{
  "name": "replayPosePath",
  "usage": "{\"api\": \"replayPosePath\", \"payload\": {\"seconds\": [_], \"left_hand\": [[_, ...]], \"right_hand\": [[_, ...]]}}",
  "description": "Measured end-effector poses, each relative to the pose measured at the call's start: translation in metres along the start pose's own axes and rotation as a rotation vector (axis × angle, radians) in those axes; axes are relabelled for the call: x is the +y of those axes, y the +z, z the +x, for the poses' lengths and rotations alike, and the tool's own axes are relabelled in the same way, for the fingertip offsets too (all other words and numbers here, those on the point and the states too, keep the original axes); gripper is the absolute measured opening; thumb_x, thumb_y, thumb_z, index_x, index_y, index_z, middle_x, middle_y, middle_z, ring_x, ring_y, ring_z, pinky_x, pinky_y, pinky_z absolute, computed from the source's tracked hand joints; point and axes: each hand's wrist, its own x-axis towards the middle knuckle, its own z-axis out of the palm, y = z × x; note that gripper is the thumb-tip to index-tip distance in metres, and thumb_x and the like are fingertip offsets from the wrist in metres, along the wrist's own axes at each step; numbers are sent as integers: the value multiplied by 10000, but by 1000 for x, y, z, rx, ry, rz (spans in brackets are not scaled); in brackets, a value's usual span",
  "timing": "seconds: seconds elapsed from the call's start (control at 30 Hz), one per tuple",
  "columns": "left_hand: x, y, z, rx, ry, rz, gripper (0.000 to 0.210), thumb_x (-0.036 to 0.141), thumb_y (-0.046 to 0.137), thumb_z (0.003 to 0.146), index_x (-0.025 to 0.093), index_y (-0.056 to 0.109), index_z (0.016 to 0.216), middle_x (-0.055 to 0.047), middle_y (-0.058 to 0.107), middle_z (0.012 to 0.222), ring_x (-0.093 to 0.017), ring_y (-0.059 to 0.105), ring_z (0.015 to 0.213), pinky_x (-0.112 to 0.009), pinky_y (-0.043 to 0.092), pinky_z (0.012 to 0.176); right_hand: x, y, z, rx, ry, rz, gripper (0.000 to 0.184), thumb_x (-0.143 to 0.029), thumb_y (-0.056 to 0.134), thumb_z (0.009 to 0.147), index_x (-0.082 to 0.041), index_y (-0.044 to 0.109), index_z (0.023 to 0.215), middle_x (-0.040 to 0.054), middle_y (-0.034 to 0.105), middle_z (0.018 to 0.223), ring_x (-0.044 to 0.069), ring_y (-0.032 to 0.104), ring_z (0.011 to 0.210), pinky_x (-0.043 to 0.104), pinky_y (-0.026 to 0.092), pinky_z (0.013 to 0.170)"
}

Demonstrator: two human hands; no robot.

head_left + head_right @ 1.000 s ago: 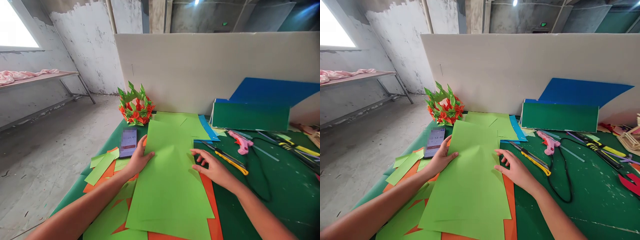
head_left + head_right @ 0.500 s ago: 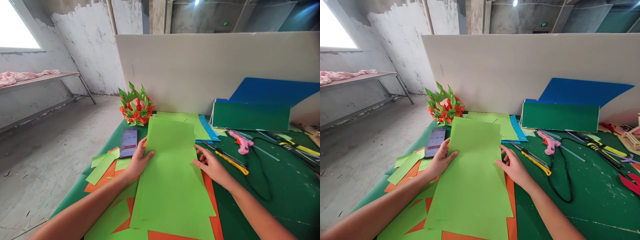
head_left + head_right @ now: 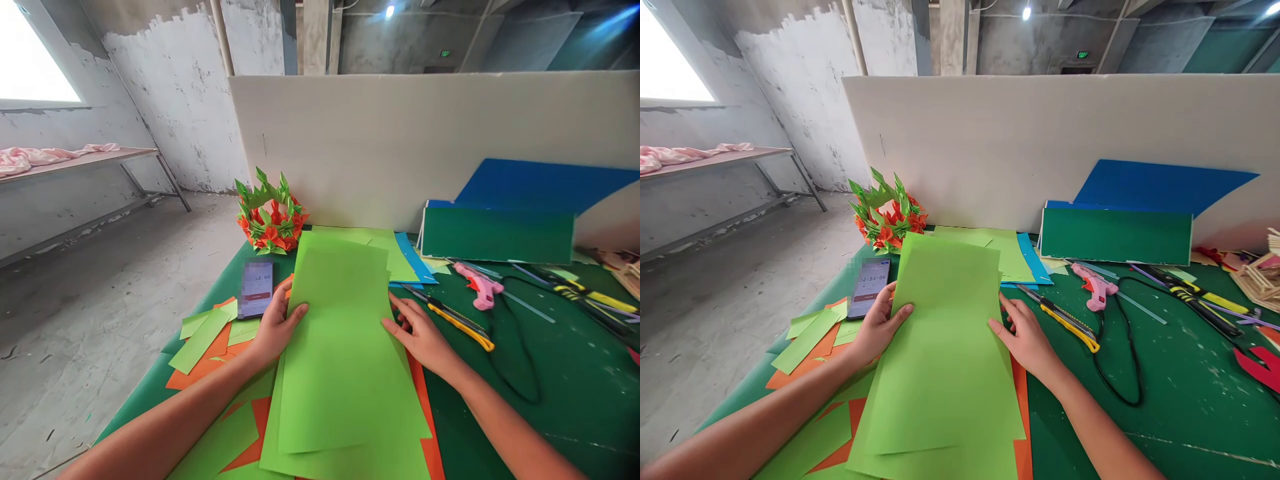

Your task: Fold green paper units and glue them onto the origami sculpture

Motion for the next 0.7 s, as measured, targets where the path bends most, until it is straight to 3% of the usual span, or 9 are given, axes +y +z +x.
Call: {"api": "replayPosePath", "payload": {"seconds": [0.17, 0.4, 0.53, 0.63, 0.7], "left_hand": [[-4, 0, -1, 25, 29, 76, 475, 365, 593, 854, 232, 413, 1272, -96, 550, 1335, -219, 520, 1224, -329, 459, 970], [-7, -1, 0, 22, -38, 140, 542, 382, 565, 866, 226, 333, 1330, -98, 614, 1197, -208, 616, 1036, -356, 513, 880], [-5, 0, -2, -7, -31, 84, 554, 365, 574, 863, 222, 329, 1339, -110, 613, 1212, -237, 589, 1119, -364, 513, 902], [-5, 1, -5, -70, -50, 5, 635, 343, 593, 852, 238, 264, 1386, -117, 617, 1213, -253, 609, 1094, -378, 533, 859], [-7, 0, -5, -68, -64, -6, 699, 323, 614, 835, 251, 224, 1411, -118, 631, 1187, -257, 637, 1036, -397, 542, 820]], "right_hand": [[-1, -2, 0, 32, 3, -55, 545, -542, 450, 897, -265, 469, 1366, 101, 531, 1073, 217, 541, 842, 375, 513, 732], [-10, -3, -2, 89, -30, -143, 415, -474, 520, 865, -218, 585, 1185, 115, 567, 1081, 249, 565, 874, 409, 501, 770], [-5, -5, 1, 87, 49, 63, 274, -451, 569, 834, -228, 630, 981, 95, 649, 959, 247, 608, 805, 399, 519, 731], [5, -3, 3, 2, 118, 296, 291, -452, 570, 839, -245, 635, 1033, 87, 703, 946, 259, 656, 835, 406, 538, 760], [11, -1, 3, 3, 150, 320, 322, -456, 604, 815, -242, 641, 1053, 94, 717, 960, 276, 668, 858, 425, 539, 781]]}}
